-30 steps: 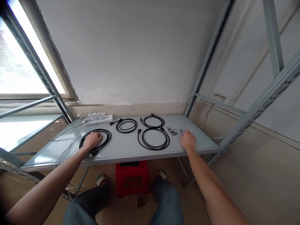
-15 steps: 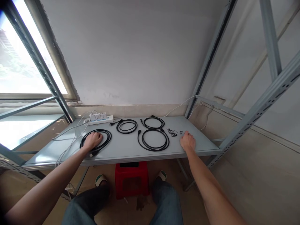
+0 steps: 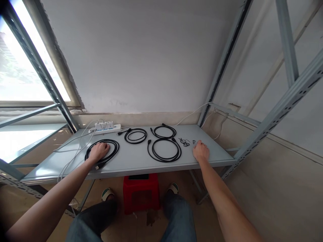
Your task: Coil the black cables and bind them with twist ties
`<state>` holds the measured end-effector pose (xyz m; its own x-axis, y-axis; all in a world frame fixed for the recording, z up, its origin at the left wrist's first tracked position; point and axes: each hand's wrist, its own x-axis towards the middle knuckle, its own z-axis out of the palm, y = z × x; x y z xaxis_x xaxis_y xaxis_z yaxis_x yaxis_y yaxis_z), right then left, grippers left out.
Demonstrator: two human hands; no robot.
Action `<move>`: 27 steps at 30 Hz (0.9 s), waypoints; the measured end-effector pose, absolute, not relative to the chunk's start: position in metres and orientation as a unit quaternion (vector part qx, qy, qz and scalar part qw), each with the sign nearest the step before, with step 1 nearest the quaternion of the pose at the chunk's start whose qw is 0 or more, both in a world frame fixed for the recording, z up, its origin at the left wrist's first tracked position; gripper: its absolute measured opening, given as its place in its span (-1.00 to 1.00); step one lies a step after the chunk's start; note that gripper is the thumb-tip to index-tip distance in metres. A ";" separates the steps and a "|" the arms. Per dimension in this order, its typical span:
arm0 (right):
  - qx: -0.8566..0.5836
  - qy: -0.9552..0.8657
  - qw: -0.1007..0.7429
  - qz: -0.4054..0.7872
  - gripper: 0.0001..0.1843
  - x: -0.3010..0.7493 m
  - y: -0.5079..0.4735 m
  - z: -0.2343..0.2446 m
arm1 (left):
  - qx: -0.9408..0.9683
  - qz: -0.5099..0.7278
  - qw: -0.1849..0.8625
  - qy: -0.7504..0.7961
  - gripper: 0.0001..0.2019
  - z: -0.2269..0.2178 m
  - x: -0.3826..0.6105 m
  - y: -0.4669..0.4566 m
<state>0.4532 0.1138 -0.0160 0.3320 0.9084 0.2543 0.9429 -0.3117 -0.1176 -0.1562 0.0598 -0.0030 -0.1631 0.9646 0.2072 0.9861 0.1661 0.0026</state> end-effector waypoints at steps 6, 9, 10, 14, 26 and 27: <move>-0.805 -0.576 0.125 -0.073 -0.74 0.455 0.114 -0.017 | -0.642 -0.072 0.078 -0.759 -0.44 0.000 -0.155 0.059; -0.806 -0.574 0.126 -0.073 -0.74 0.455 0.114 -0.017 | -0.643 -0.070 0.077 -0.759 -0.42 0.001 -0.154 0.057; -0.805 -0.575 0.126 -0.073 -0.73 0.455 0.113 -0.016 | -0.644 -0.067 0.077 -0.758 -0.41 0.001 -0.153 0.056; -0.806 -0.573 0.126 -0.076 -0.71 0.452 0.110 -0.014 | -0.645 -0.057 0.077 -0.758 -0.43 -0.002 -0.153 0.056; -0.809 -0.572 0.119 -0.067 -0.73 0.446 0.107 -0.009 | -0.751 -0.017 0.054 -0.658 -0.57 0.076 -0.064 0.110; -0.809 -0.572 0.121 -0.066 -0.73 0.446 0.107 -0.009 | -0.785 -0.040 0.048 -0.616 -0.57 0.071 -0.047 0.113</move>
<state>0.4458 0.1069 -0.0090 0.3375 0.9086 0.2461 0.9408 -0.3169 -0.1201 -0.0472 0.1126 0.0714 0.2372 0.9638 0.1220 0.9715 -0.2356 -0.0272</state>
